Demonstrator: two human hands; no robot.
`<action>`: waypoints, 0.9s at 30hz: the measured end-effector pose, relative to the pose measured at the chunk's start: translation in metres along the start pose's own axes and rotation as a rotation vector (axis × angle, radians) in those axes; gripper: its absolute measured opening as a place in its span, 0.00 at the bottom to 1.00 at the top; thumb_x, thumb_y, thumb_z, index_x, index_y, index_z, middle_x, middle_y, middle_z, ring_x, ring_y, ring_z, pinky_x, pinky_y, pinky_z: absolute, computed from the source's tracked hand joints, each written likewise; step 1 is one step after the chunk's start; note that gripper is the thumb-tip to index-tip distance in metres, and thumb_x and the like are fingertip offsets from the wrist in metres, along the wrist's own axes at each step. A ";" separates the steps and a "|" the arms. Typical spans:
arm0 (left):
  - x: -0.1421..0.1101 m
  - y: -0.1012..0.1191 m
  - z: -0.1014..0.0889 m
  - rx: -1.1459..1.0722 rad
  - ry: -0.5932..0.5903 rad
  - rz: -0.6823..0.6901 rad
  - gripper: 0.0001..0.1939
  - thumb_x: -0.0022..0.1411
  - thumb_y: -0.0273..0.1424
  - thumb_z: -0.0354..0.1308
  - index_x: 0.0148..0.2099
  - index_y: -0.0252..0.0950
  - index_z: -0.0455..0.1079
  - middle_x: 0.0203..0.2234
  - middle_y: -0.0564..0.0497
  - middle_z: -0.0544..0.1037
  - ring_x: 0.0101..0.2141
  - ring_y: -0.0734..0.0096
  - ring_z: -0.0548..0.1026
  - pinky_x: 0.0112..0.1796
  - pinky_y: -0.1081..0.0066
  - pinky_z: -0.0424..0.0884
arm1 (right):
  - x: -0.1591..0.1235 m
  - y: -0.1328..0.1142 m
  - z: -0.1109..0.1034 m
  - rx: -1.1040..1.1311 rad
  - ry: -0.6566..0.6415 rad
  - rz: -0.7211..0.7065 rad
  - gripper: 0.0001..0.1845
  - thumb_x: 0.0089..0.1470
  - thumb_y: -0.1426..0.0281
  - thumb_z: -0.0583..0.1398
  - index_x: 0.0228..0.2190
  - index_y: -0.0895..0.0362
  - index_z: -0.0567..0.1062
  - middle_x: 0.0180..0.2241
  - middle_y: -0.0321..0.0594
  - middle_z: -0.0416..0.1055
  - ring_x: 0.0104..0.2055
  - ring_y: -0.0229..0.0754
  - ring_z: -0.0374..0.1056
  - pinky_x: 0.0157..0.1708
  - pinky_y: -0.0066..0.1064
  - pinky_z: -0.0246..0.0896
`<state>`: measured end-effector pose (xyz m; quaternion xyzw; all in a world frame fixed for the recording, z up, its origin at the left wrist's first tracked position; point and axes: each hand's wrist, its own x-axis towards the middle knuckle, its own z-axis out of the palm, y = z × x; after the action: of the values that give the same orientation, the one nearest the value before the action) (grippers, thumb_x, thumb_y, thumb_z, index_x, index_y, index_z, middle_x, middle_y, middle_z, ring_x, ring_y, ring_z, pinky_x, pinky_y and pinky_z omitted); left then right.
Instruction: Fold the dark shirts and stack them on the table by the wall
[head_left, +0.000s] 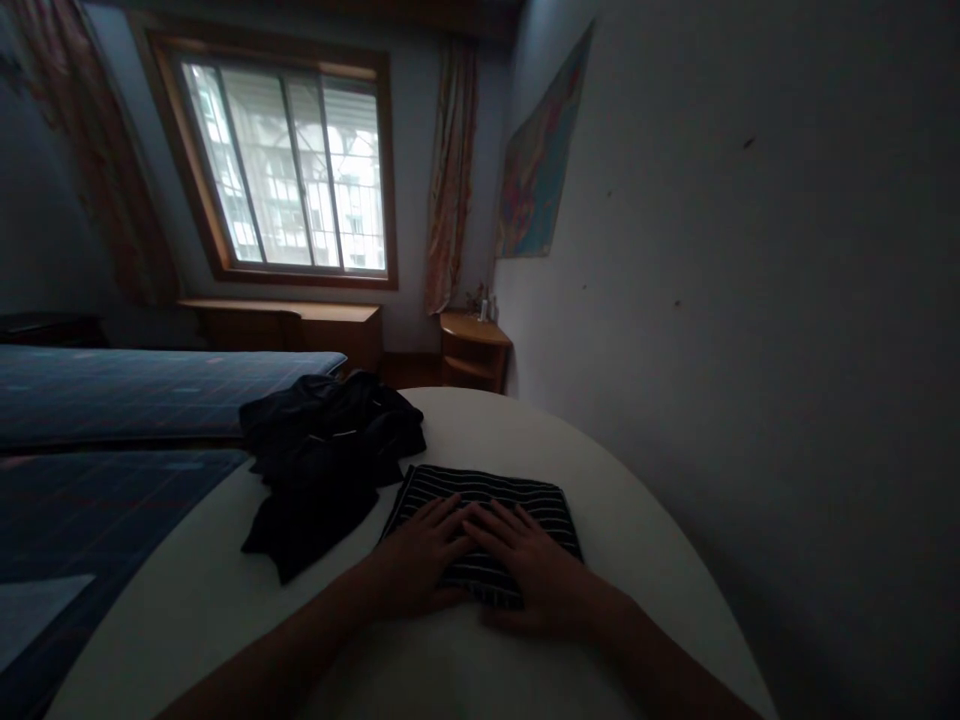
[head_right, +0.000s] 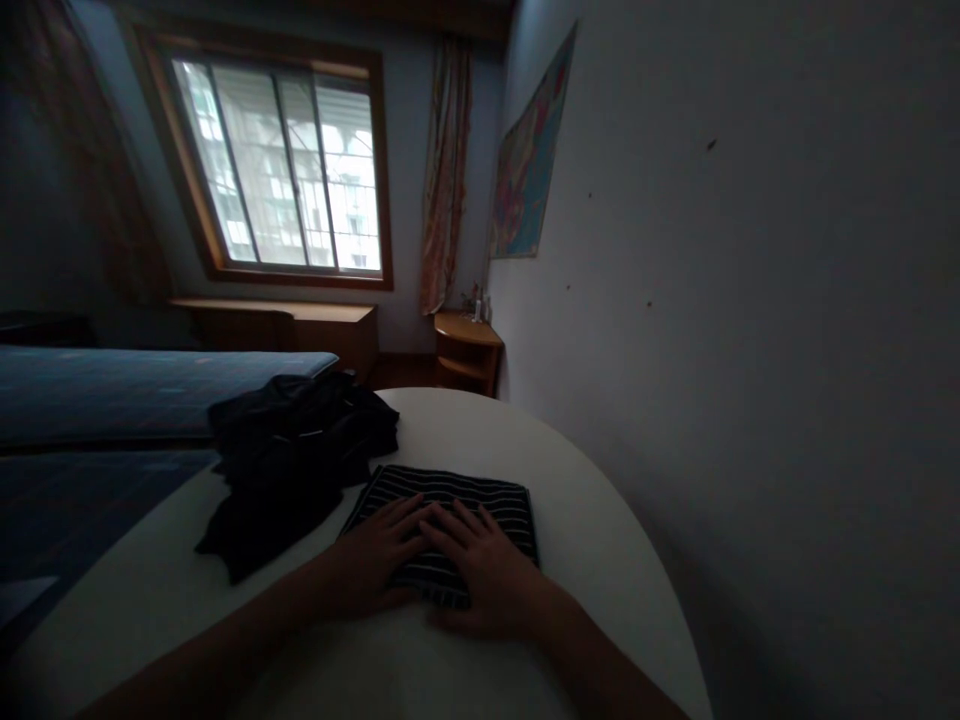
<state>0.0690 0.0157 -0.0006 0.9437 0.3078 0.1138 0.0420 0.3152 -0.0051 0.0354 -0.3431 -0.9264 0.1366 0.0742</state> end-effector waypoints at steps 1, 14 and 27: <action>0.001 -0.003 0.001 0.033 0.013 -0.022 0.40 0.61 0.46 0.61 0.70 0.45 0.51 0.69 0.45 0.52 0.67 0.44 0.48 0.63 0.44 0.50 | 0.002 -0.001 0.005 -0.002 -0.008 0.036 0.49 0.54 0.48 0.60 0.68 0.46 0.45 0.70 0.43 0.41 0.71 0.60 0.34 0.66 0.60 0.33; 0.004 -0.024 0.029 -0.026 0.274 -0.392 0.31 0.68 0.39 0.50 0.69 0.35 0.53 0.68 0.40 0.55 0.66 0.54 0.54 0.62 0.52 0.57 | 0.035 0.026 0.021 -0.136 0.140 0.721 0.40 0.59 0.51 0.55 0.68 0.44 0.48 0.71 0.40 0.35 0.70 0.71 0.32 0.61 0.69 0.34; 0.002 -0.018 0.017 -0.057 0.102 -0.456 0.30 0.70 0.44 0.43 0.67 0.33 0.57 0.67 0.40 0.56 0.67 0.55 0.53 0.64 0.52 0.53 | 0.078 0.135 0.000 -0.133 0.293 1.066 0.40 0.60 0.47 0.48 0.68 0.48 0.50 0.71 0.46 0.37 0.68 0.76 0.32 0.57 0.74 0.32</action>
<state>0.0645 0.0316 -0.0193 0.8411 0.5116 0.1573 0.0775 0.3395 0.1442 -0.0017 -0.7837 -0.6110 0.0474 0.1012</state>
